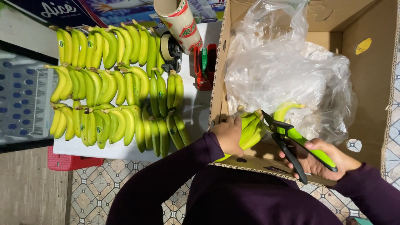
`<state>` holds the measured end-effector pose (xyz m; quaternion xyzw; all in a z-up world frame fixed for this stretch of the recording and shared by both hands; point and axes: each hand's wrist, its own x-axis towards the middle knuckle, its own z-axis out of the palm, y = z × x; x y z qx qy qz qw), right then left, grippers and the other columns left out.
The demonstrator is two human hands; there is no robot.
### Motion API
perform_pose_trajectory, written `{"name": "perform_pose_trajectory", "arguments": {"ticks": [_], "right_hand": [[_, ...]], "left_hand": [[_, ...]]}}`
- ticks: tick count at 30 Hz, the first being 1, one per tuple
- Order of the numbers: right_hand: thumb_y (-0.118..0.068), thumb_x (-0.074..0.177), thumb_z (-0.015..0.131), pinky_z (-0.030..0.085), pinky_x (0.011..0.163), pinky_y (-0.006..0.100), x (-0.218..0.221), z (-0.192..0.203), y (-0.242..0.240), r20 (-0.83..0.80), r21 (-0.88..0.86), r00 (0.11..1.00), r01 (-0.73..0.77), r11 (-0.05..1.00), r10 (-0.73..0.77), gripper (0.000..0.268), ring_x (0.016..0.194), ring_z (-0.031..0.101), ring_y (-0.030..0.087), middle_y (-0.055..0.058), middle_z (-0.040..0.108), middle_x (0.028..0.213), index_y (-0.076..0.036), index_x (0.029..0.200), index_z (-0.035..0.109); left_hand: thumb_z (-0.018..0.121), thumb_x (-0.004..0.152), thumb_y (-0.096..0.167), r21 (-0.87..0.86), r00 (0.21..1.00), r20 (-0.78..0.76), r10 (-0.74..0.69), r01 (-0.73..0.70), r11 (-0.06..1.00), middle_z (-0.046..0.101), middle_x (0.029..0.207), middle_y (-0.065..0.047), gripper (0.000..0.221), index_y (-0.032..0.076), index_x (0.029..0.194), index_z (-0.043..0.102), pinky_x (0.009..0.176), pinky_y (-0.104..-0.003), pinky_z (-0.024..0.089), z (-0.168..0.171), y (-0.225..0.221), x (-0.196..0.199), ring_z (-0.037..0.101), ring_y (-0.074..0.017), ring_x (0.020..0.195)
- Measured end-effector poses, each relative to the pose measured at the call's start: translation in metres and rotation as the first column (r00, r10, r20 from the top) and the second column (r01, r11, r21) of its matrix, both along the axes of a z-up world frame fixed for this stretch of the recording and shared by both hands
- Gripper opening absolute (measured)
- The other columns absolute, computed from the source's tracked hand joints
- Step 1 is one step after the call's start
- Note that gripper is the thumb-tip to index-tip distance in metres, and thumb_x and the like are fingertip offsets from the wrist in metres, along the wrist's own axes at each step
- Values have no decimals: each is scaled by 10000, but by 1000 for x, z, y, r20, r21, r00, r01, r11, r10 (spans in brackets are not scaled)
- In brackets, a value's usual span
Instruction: Using shears to cut individual bananas or small clusters from large bunches and packing them into a plastic-lined box.
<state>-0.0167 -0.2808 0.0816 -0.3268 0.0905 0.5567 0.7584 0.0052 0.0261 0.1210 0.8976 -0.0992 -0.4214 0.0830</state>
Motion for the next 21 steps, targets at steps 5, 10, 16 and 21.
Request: {"name": "perform_pose_trajectory", "arguments": {"ticks": [5,10,16,21], "right_hand": [[-266,838,602,602,562,511,-7,-12,2,-171,-65,976,124,990,-133,621,770,688,386,317,685,1068,142,1295,496],[-136,850,588,502,466,411,-16,-1,10,-22,-129,992,124,984,-128,370,601,582,297,237,623,890,58,1157,521],[-101,793,626,408,405,369,-25,-7,3,24,-161,982,191,968,-189,512,572,546,258,245,630,955,46,1270,509],[-79,794,612,376,378,340,-35,-20,-3,66,-182,976,218,959,-210,406,565,505,247,252,623,954,80,1162,545]], "left_hand": [[896,654,572,-36,995,55,-85,87,996,327,1541,-313,1355,-35,1603,141,868,-437,582,1,5,-6,614,-424,1164],[898,619,525,-35,991,110,-70,74,997,414,1458,-288,1326,-39,1585,186,689,-420,598,8,7,-11,686,-383,972],[872,614,451,-67,997,76,-14,19,998,485,1340,-263,1286,-39,1580,181,689,-437,585,22,5,-10,670,-384,968],[890,641,524,-41,999,49,-18,20,999,450,1408,-270,1328,-27,1594,148,806,-453,585,21,4,-8,647,-400,1079]]}}
